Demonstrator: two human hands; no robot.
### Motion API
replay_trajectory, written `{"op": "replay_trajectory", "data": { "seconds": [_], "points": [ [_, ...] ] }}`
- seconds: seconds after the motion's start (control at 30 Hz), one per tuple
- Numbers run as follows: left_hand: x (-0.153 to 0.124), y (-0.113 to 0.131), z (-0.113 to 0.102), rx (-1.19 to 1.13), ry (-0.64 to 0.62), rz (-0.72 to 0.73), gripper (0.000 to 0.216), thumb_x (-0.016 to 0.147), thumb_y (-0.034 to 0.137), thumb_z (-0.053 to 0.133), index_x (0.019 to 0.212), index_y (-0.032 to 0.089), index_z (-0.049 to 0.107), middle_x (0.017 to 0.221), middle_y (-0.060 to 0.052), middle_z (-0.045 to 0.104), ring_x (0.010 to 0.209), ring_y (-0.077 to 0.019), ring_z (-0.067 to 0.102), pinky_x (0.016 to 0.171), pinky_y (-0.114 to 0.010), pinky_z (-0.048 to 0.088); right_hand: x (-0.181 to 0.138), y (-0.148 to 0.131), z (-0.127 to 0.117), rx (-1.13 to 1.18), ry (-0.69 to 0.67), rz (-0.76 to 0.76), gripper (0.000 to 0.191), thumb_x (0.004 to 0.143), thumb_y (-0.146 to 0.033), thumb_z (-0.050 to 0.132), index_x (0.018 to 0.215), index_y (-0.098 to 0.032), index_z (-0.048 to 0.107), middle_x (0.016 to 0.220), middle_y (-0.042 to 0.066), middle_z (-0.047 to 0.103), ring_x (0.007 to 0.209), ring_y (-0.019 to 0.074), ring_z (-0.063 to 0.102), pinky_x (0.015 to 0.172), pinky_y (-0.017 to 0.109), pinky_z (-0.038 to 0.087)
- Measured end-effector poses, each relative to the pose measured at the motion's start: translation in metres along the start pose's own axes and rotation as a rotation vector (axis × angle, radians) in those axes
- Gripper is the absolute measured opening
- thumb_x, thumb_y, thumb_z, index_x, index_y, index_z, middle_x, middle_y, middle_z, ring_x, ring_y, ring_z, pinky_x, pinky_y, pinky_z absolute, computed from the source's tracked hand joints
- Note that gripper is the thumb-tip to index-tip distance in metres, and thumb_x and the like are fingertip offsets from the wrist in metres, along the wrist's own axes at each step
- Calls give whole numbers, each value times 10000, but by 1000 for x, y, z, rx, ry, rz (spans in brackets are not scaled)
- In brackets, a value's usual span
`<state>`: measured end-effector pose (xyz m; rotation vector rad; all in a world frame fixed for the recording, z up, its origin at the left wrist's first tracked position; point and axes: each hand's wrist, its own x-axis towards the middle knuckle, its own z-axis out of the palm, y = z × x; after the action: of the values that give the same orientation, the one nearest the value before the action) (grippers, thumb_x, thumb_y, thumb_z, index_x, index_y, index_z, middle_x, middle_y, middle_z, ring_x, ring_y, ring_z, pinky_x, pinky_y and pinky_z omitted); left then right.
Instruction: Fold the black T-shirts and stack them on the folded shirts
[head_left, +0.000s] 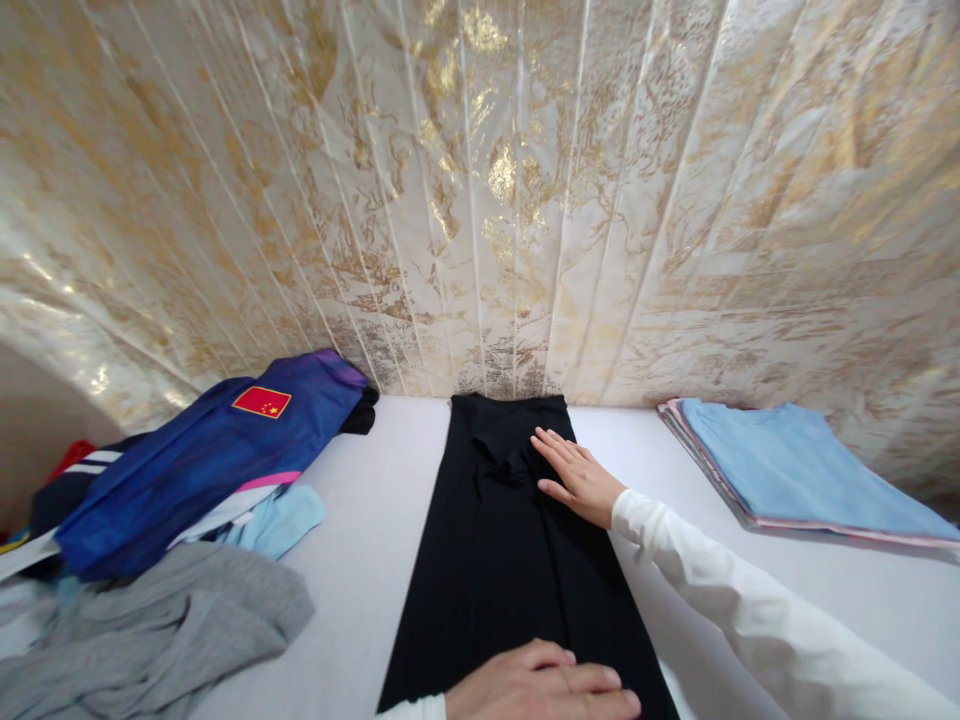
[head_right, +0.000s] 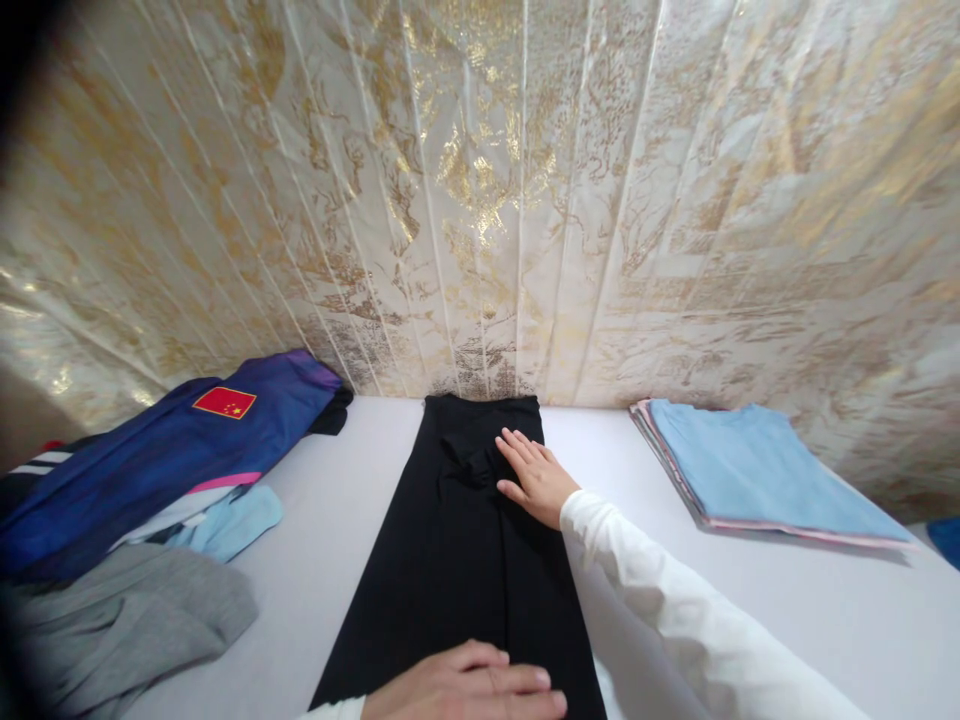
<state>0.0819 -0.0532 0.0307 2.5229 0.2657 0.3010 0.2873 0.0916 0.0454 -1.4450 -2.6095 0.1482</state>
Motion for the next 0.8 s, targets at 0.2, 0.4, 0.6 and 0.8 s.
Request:
{"op": "replay_trajectory", "data": {
  "seconds": [0.2, 0.4, 0.6, 0.8],
  "points": [
    [4, 5, -46, 149, 340, -607, 191, 753, 126, 665, 879, 206, 546, 931, 10, 592, 880, -177, 531, 763, -292, 394, -68, -39, 2, 410, 175, -21, 534, 916, -198, 331, 1441, -231, 245, 1517, 67, 272, 1390, 186, 232, 1120, 426, 279],
    [35, -7, -51, 187, 286, -744, 140, 742, 258, 703, 812, 205, 593, 873, 4, 570, 881, -203, 509, 755, -327, 378, -95, -55, 18, 824, 335, 160, 374, 918, -229, 353, 1274, -248, 466, 1305, 87, 522, 1200, 212, 502, 970, 421, 466],
    [42, -5, -46, 222, 288, -749, 84, 781, 178, 643, 717, 208, 598, 796, 23, 583, 829, -175, 521, 736, -307, 355, -95, -51, 21, 976, 402, 218, 327, 909, -247, 393, 1224, -255, 482, 1288, 85, 525, 1190, 219, 504, 986, 442, 444],
    [-10, -25, -104, 501, 376, -860, 123, 834, 214, 586, 718, 233, 618, 782, 38, 619, 812, -154, 566, 736, -262, 400, -97, -51, 18, 930, 390, 201, 335, 913, -232, 369, 1234, -253, 459, 1286, 81, 521, 1186, 209, 506, 980, 431, 453]
  ]
}}
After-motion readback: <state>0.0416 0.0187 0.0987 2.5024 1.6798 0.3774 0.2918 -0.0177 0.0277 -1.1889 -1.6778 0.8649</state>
